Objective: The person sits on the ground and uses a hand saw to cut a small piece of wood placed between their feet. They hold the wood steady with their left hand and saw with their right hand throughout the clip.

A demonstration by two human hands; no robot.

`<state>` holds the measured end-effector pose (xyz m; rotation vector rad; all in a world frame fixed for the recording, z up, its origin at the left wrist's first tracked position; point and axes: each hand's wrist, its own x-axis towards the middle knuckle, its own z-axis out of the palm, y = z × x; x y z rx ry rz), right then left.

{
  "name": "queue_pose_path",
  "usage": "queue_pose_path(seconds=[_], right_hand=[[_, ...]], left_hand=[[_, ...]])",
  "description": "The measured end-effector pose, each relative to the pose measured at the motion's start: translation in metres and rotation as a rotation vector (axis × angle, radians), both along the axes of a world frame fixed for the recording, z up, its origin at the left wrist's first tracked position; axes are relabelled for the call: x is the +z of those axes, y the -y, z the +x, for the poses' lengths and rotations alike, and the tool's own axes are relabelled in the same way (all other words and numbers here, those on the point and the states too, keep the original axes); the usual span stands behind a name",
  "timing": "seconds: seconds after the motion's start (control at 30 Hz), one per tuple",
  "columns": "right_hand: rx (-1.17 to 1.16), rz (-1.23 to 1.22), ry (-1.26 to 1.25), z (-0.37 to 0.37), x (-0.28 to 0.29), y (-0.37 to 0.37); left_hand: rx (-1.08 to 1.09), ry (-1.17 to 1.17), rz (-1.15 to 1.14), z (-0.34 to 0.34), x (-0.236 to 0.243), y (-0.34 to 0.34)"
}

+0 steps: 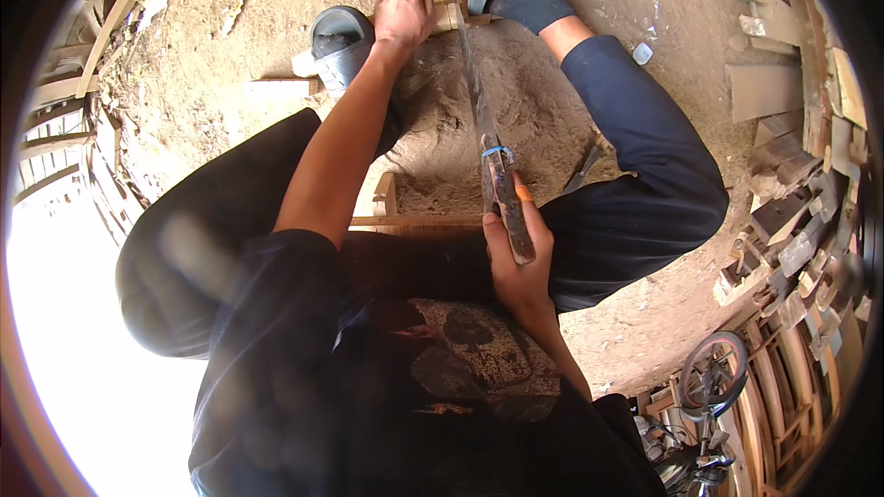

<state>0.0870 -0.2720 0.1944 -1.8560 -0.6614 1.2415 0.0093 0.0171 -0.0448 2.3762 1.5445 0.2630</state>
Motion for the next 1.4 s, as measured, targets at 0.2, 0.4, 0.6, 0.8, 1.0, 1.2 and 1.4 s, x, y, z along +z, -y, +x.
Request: queue_pose_path(seconds=[0.2,0.4,0.6,0.8,1.0,1.2,1.4], right_hand=[[0.044,0.101,0.060,0.008,-0.006,-0.005],[0.104,0.136,0.128,0.018,-0.029,-0.015],[0.133,0.176,0.185,0.024,-0.061,-0.026],[0.123,0.209,0.135,0.028,-0.070,-0.042],[0.151,0.309,0.248,0.018,-0.075,-0.025],[0.166,0.168,0.143,0.020,-0.077,-0.044],[0.139,0.201,0.166,0.015,-0.086,-0.052]], left_hand=[[0.171,0.099,0.169,0.004,0.002,0.007],[0.176,0.151,0.292,0.007,0.001,0.013],[0.152,0.093,0.257,0.006,0.004,0.015],[0.150,-0.088,0.068,0.006,0.005,0.012],[0.105,-0.087,-0.095,0.006,0.014,0.015],[0.119,-0.072,-0.143,0.007,0.022,0.016],[0.069,-0.094,0.023,0.004,0.003,0.018]])
